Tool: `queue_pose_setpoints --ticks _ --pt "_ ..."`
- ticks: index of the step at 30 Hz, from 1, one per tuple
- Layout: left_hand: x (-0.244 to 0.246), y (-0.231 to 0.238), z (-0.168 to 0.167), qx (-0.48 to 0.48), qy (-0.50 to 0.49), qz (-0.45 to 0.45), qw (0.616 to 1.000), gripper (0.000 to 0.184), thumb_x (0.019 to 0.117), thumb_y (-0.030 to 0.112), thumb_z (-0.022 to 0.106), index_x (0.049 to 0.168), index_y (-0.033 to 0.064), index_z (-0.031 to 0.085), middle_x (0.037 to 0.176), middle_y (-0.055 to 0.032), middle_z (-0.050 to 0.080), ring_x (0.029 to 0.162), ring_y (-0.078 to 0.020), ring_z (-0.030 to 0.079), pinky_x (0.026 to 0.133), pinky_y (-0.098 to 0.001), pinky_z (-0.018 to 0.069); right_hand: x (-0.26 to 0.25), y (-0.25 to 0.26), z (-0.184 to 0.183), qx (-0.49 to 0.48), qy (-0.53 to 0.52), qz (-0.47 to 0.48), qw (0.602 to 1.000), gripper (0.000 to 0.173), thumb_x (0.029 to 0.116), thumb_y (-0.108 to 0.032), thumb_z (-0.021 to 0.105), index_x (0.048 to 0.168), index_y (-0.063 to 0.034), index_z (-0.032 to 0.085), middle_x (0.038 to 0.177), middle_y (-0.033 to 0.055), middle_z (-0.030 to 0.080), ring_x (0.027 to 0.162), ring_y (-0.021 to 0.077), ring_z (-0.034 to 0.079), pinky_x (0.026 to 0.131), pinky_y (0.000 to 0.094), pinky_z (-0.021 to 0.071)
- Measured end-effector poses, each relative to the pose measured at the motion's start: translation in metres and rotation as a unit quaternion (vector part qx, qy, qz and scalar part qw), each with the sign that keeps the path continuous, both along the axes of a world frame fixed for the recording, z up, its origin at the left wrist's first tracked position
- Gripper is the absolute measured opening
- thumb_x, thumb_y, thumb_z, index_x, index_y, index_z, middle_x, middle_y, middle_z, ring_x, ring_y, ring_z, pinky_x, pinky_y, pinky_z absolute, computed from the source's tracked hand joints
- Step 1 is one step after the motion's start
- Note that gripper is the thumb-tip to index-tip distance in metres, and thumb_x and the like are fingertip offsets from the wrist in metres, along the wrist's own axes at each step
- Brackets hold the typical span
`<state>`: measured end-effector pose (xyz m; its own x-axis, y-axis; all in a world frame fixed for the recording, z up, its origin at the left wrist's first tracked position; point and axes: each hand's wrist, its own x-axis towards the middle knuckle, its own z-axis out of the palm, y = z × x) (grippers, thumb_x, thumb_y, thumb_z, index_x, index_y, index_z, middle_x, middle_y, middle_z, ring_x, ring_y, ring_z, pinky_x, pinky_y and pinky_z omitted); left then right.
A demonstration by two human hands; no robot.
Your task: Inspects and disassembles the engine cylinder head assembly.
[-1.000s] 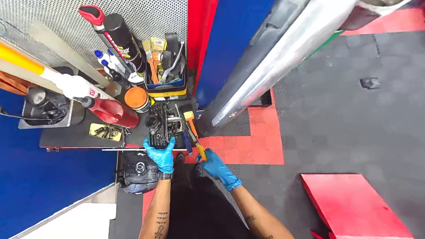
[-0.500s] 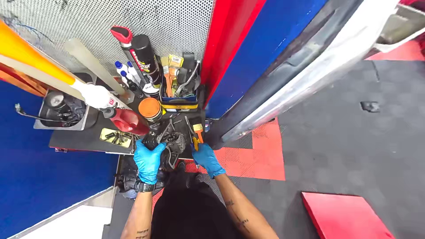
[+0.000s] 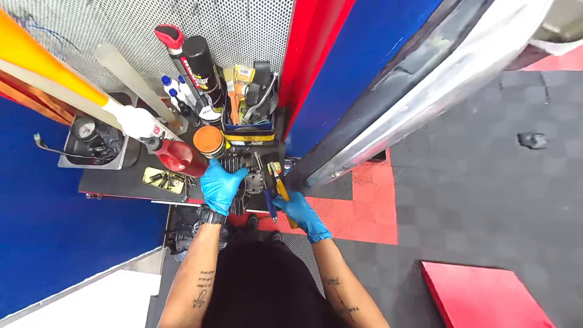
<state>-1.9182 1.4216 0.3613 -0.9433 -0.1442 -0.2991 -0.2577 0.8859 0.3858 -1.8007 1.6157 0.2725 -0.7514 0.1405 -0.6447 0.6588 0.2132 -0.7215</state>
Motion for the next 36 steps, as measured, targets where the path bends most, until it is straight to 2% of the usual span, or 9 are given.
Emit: queue_pose_setpoints --ticks 2,5,8,11,15,23,30,33,36 --pt "-0.003 0.003 -0.002 -0.003 0.0 -0.005 1.0 0.086 0.067 0.068 0.076 0.124 0.0044 0.063 0.105 -0.0159 0.072 0.105 -0.0343 0.069 0.09 -0.059 0.0531 0.008 -0.004 -0.002 -0.076 0.082 -0.07 0.991 0.018 0.0943 -0.026 0.072 0.094 -0.0086 0.07 0.075 0.0003 0.066 0.066 0.0109 0.063 0.063 0.0313 0.0552" --pt "-0.002 0.005 -0.007 -0.007 0.016 -0.012 1.0 0.087 0.0662 0.069 0.076 0.122 0.0039 0.063 0.103 -0.0163 0.072 0.103 -0.0352 0.07 0.088 -0.0601 0.0533 0.004 -0.02 -0.009 -0.083 0.168 -0.124 0.974 0.02 0.0961 -0.027 0.069 0.102 -0.0081 0.073 0.083 0.0011 0.068 0.073 0.0102 0.064 0.067 0.0298 0.0555" --pt "0.001 0.006 -0.009 -0.011 0.022 -0.016 1.0 0.089 0.0678 0.07 0.075 0.125 0.0031 0.062 0.105 -0.0176 0.072 0.104 -0.036 0.07 0.089 -0.0602 0.0531 -0.006 -0.032 -0.013 -0.065 0.174 -0.132 0.974 0.029 0.0947 -0.032 0.07 0.11 -0.0067 0.07 0.092 0.0045 0.066 0.079 0.0128 0.064 0.071 0.0324 0.0559" --pt "0.003 0.003 -0.011 -0.009 0.037 -0.012 0.999 0.091 0.0683 0.071 0.075 0.127 0.0028 0.061 0.105 -0.0168 0.073 0.103 -0.035 0.07 0.089 -0.0589 0.0534 -0.013 -0.041 -0.014 -0.07 0.16 -0.133 0.975 0.033 0.0948 -0.033 0.072 0.11 -0.0046 0.066 0.086 0.0049 0.064 0.072 0.0133 0.062 0.066 0.0326 0.0544" --pt "0.006 -0.002 -0.017 0.006 0.052 -0.011 0.999 0.093 0.0701 0.073 0.074 0.127 0.0009 0.06 0.105 -0.0166 0.072 0.101 -0.0344 0.071 0.088 -0.0572 0.0546 -0.019 -0.041 -0.01 -0.07 0.146 -0.126 0.979 0.031 0.0959 -0.029 0.071 0.115 -0.0041 0.069 0.089 0.0044 0.067 0.075 0.0119 0.064 0.07 0.0311 0.0558" --pt "0.015 -0.009 -0.022 0.034 0.062 -0.007 0.997 0.093 0.0689 0.075 0.074 0.125 0.0024 0.059 0.105 -0.0165 0.071 0.097 -0.0341 0.071 0.082 -0.0553 0.0564 -0.017 -0.044 -0.001 -0.09 0.142 -0.124 0.978 0.025 0.0983 -0.022 0.069 0.114 -0.0021 0.068 0.071 0.0015 0.063 0.052 0.0097 0.055 0.049 0.0259 0.05" --pt "0.02 -0.018 -0.014 0.051 0.045 -0.018 0.998 0.094 0.07 0.072 0.076 0.126 -0.0007 0.057 0.108 -0.0175 0.07 0.098 -0.0335 0.071 0.085 -0.0534 0.0569 -0.01 -0.05 -0.011 -0.131 0.176 -0.143 0.965 0.023 0.099 -0.019 0.066 0.114 -0.0015 0.067 0.079 0.0025 0.066 0.064 0.0115 0.061 0.06 0.0283 0.0546" --pt "0.022 -0.021 -0.008 0.024 0.021 -0.027 0.999 0.098 0.0702 0.074 0.074 0.131 -0.0011 0.055 0.11 -0.0179 0.07 0.101 -0.0331 0.071 0.086 -0.0525 0.0567 -0.005 -0.058 -0.008 -0.116 0.168 -0.143 0.968 0.02 0.0984 -0.02 0.066 0.108 -0.0023 0.067 0.078 0.0025 0.065 0.064 0.0114 0.062 0.06 0.0288 0.0551" --pt "0.024 -0.028 -0.006 -0.01 -0.012 -0.04 0.999 0.098 0.0688 0.074 0.075 0.131 -0.0008 0.057 0.112 -0.0188 0.07 0.103 -0.0346 0.07 0.087 -0.0548 0.0556 0.008 -0.072 -0.007 -0.101 0.122 -0.131 0.979 0.023 0.0991 -0.022 0.067 0.111 -0.0023 0.068 0.089 0.0029 0.069 0.079 0.0103 0.066 0.076 0.0295 0.0576"
